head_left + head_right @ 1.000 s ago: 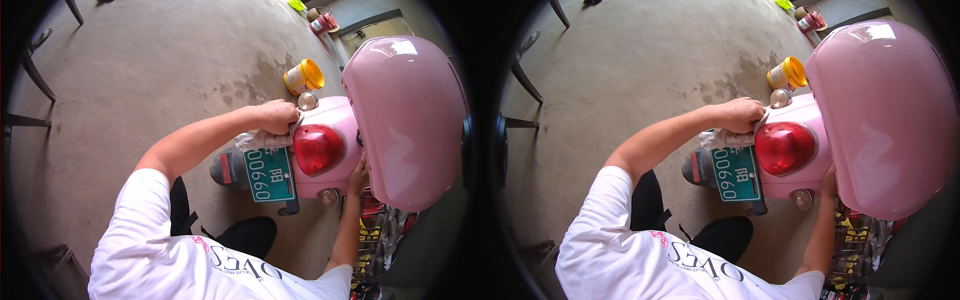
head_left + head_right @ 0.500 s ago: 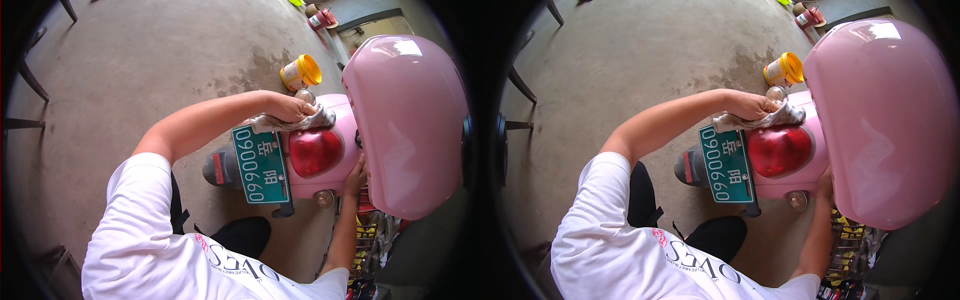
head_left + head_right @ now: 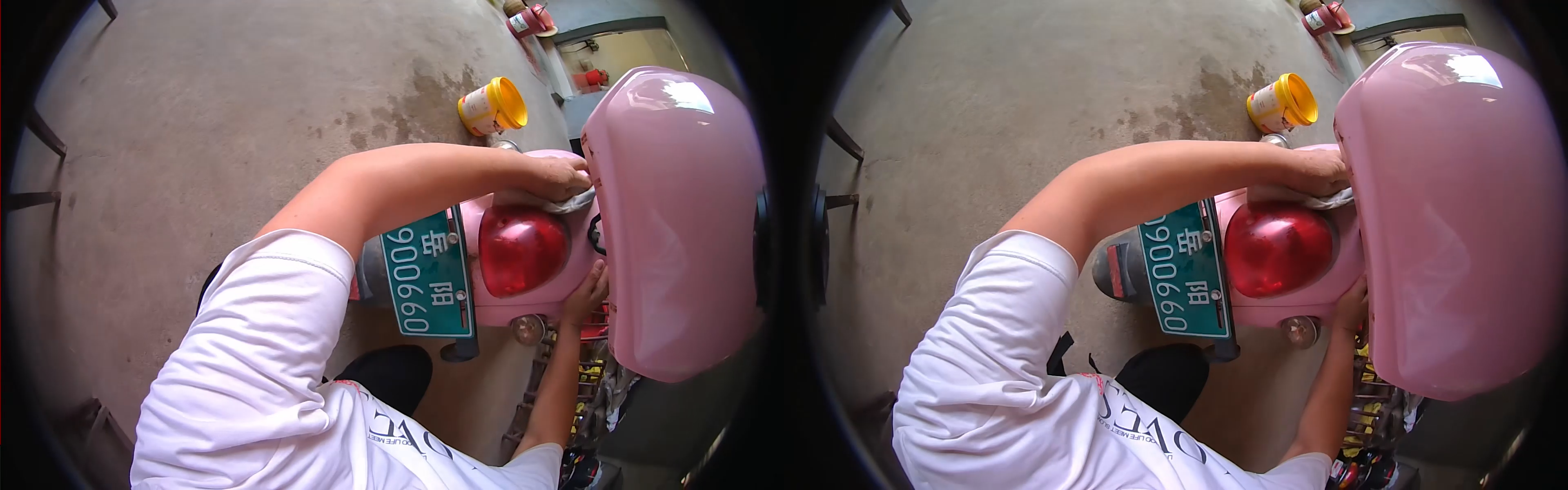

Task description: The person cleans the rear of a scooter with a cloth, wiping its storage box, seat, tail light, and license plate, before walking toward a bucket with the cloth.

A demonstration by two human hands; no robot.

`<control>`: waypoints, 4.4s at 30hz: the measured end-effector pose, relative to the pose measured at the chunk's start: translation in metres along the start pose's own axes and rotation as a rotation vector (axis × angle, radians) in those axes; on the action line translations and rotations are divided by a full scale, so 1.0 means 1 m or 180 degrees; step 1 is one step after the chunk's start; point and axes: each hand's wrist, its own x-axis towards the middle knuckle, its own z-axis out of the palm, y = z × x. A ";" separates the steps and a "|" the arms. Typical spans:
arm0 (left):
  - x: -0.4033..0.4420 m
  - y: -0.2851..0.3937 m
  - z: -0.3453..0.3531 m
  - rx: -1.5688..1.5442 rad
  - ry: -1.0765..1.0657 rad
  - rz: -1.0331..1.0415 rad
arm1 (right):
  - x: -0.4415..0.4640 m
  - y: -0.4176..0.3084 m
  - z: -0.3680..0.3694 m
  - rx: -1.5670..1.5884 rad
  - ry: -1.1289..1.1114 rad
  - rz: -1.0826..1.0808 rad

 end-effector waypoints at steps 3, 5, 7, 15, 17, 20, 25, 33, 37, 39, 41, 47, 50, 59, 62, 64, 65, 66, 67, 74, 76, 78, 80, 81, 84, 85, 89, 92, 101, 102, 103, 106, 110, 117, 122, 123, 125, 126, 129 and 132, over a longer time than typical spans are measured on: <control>-0.011 0.018 -0.021 -0.0566 -0.0613 0.0170 | 0.001 0.005 0.001 0.0007 -0.0019 0.0057; -0.030 0.031 -0.044 -0.0669 -0.1154 -0.0008 | 0.001 0.007 0.002 0.0034 0.0020 0.0080; -0.041 0.040 -0.057 -0.1391 -0.1272 -0.0443 | 0.001 0.006 0.000 0.0043 -0.0029 0.0135; 0.001 0.066 -0.051 0.0314 -0.1809 -0.0187 | -0.003 0.013 0.000 -0.0165 0.0012 0.0167; -0.003 0.061 -0.046 0.0263 -0.1661 0.0015 | -0.002 0.000 -0.002 -0.0144 -0.0051 0.0281; -0.010 0.051 -0.047 0.0125 -0.1532 0.0189 | 0.000 -0.007 -0.002 -0.0116 -0.0079 0.0383; -0.033 0.036 -0.051 -0.0153 -0.1172 -0.0091 | 0.001 0.006 0.003 0.0006 -0.0098 -0.0014; -0.018 0.048 -0.046 -0.0034 -0.1318 0.0029 | -0.001 0.011 0.003 0.0223 -0.0200 -0.0177; 0.009 0.052 -0.042 0.0262 -0.1796 0.0396 | -0.005 -0.010 -0.003 -0.0100 -0.0120 0.0172; 0.003 0.048 -0.041 0.0322 -0.1824 0.0388 | -0.003 -0.019 -0.004 -0.0246 -0.0094 0.0308; -0.014 0.044 -0.041 -0.0034 -0.1239 0.0295 | -0.002 -0.018 0.000 -0.0295 -0.0075 0.0362; -0.054 0.041 -0.067 -0.0075 -0.1614 -0.0717 | 0.003 0.005 0.001 0.0227 -0.0082 0.0076; -0.059 0.032 -0.053 0.0351 -0.1517 -0.0895 | 0.003 0.005 0.002 0.0195 -0.0050 0.0109; 0.019 -0.034 0.003 -0.0076 -0.0666 -0.1228 | 0.005 -0.007 0.001 0.0290 -0.0157 -0.0178; 0.024 -0.076 0.047 -0.0043 0.0509 -0.1328 | 0.004 -0.001 0.001 0.0366 -0.0085 0.0225; 0.032 -0.078 0.052 -0.0171 0.0303 -0.1230 | 0.002 -0.005 0.001 0.0316 -0.0068 0.0191; 0.038 -0.068 0.049 -0.0297 0.0109 -0.1134 | 0.002 -0.005 0.002 0.0323 -0.0064 0.0194; 0.032 -0.067 0.029 -0.0419 -0.0068 -0.1046 | 0.003 -0.005 0.002 0.0346 -0.0085 0.0021; 0.025 -0.054 0.024 -0.0534 -0.0240 -0.0965 | 0.004 -0.006 0.003 0.0378 -0.0112 -0.0157; 0.001 0.035 -0.027 -0.0610 -0.1052 -0.0153 | 0.003 -0.003 0.002 0.0383 -0.0095 -0.0068; 0.003 0.053 -0.018 -0.0177 -0.0727 -0.0374 | 0.002 -0.002 0.002 0.0049 0.0005 0.0065; 0.010 0.053 -0.012 0.0238 -0.0411 -0.0602 | 0.002 -0.006 0.003 0.0068 0.0020 0.0077; 0.024 0.050 -0.006 0.0595 -0.0577 -0.0773 | 0.003 -0.004 0.003 0.0082 0.0043 0.0094; 0.031 0.054 -0.010 0.0374 -0.0818 -0.0931 | 0.002 0.000 0.004 0.0057 0.0089 -0.0041; 0.047 0.005 0.031 -0.0253 -0.0523 -0.0466 | 0.002 0.003 0.003 0.0031 0.0119 -0.0122; 0.042 0.004 0.030 -0.0239 -0.0532 -0.0475 | 0.002 0.003 0.003 0.0036 0.0110 -0.0080; 0.017 0.010 0.013 0.0540 -0.0121 -0.0121 | 0.002 0.003 0.003 0.0059 0.0071 0.0032; 0.006 0.006 0.009 0.0617 0.0154 -0.0235 | 0.001 0.003 0.002 0.0062 0.0024 0.0106; -0.054 -0.015 -0.054 -0.0483 -0.1258 -0.1245 | 0.001 0.004 0.002 0.0189 -0.0060 -0.0055; -0.057 -0.012 -0.060 -0.0433 -0.1536 -0.1254 | 0.001 0.003 0.003 0.0271 -0.0049 -0.0032; -0.061 -0.010 -0.067 -0.0427 -0.1533 -0.1250 | 0.001 0.003 0.003 0.0345 -0.0047 -0.0018; -0.080 0.019 -0.101 -0.0403 -0.2521 -0.1690 | 0.002 -0.002 0.003 0.0280 0.0032 -0.0218; -0.123 0.006 -0.106 -0.2991 -0.1534 -0.2458 | 0.002 0.004 0.001 0.0218 -0.0038 0.0001; -0.185 -0.005 -0.079 -0.4324 0.0067 -0.2752 | 0.003 0.004 0.006 0.0291 0.0222 -0.0250; -0.192 -0.015 -0.061 -0.4608 0.0648 -0.2930 | 0.005 -0.008 0.005 0.0018 0.0268 -0.0582; -0.190 -0.018 -0.060 -0.4754 0.0459 -0.2687 | 0.006 -0.007 0.004 0.0081 0.0225 -0.0607; -0.192 -0.020 -0.060 -0.4473 0.0414 -0.2306 | 0.006 -0.008 0.004 0.0146 0.0192 -0.0608; -0.192 -0.020 -0.059 -0.4189 0.0380 -0.1910 | 0.006 -0.010 0.004 0.0091 0.0137 -0.0573; -0.192 -0.009 -0.061 -0.4640 0.0800 -0.2942 | 0.003 -0.008 0.004 -0.0118 0.0141 -0.0375; -0.202 0.013 -0.066 -0.4491 0.1049 -0.3750 | 0.003 -0.008 0.004 -0.0187 0.0171 -0.0286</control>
